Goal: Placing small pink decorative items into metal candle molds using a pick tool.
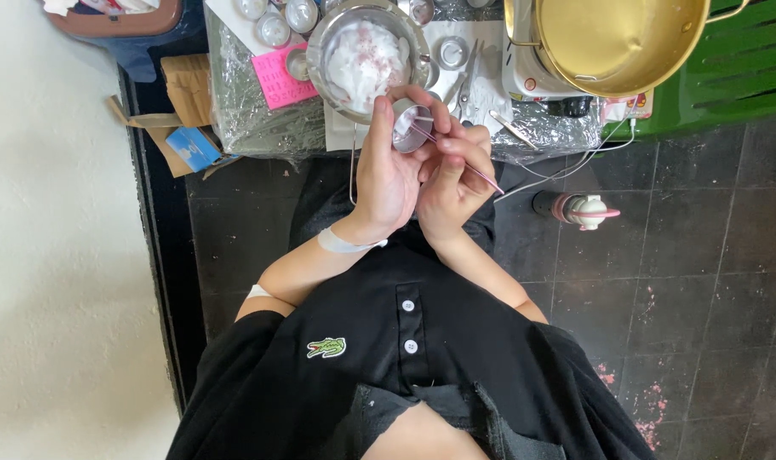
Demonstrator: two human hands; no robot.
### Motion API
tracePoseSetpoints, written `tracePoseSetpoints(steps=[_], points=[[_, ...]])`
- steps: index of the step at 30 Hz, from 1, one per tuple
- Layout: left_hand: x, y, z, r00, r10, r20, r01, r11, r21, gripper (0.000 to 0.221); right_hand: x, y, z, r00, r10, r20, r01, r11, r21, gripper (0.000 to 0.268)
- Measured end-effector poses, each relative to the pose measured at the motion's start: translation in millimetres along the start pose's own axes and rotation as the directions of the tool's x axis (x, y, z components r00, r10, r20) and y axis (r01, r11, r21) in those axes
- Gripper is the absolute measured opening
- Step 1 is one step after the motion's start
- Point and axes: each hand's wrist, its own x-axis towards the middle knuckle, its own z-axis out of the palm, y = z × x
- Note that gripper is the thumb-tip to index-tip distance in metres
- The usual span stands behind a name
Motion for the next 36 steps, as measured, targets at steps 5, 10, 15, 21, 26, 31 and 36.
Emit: tracePoseSetpoints(steps=[5, 10, 15, 21, 26, 31, 36], points=[[-2.7, 1.0, -0.4, 1.000, 0.006, 0.008, -0.006, 1.000, 0.026, 0.042, -2.2, -0.3, 2.6, 0.995, 0.100, -0.022, -0.093, 0.971, 0.221, 0.021], [-3.2, -1.6, -4.6, 0.997, 0.021, -0.078, -0.022, 1.000, -0.008, 0.042, -3.0, 2.5, 2.6, 0.986, 0.166, 0.008, -0.160, 0.937, 0.309, 0.022], [-0.9, 1.9, -1.0, 0.993, 0.025, -0.118, -0.025, 1.000, 0.007, 0.041, -5.6, 4.4, -0.9, 0.973, 0.228, 0.027, -0.222, 0.903, 0.368, 0.025], [0.1, 0.5, -6.8, 0.995, 0.014, -0.099, -0.020, 0.998, -0.060, 0.042, -6.5, 4.2, -2.7, 0.966, 0.256, 0.042, -0.250, 0.873, 0.419, 0.026], [1.5, 0.8, -7.1, 0.994, -0.012, -0.111, 0.002, 0.996, -0.087, 0.043, -7.4, 4.7, -5.3, 0.964, 0.261, 0.044, -0.253, 0.863, 0.437, 0.026], [2.7, 4.0, -4.7, 0.990, -0.050, -0.128, 0.037, 0.994, -0.105, 0.043, -6.7, 4.7, -8.4, 0.943, 0.331, 0.030, -0.306, 0.829, 0.468, 0.027], [3.6, 3.9, -3.7, 0.990, -0.063, -0.124, 0.048, 0.992, -0.117, 0.044, -7.0, 3.2, -11.2, 0.928, 0.370, 0.033, -0.335, 0.795, 0.505, 0.026]])
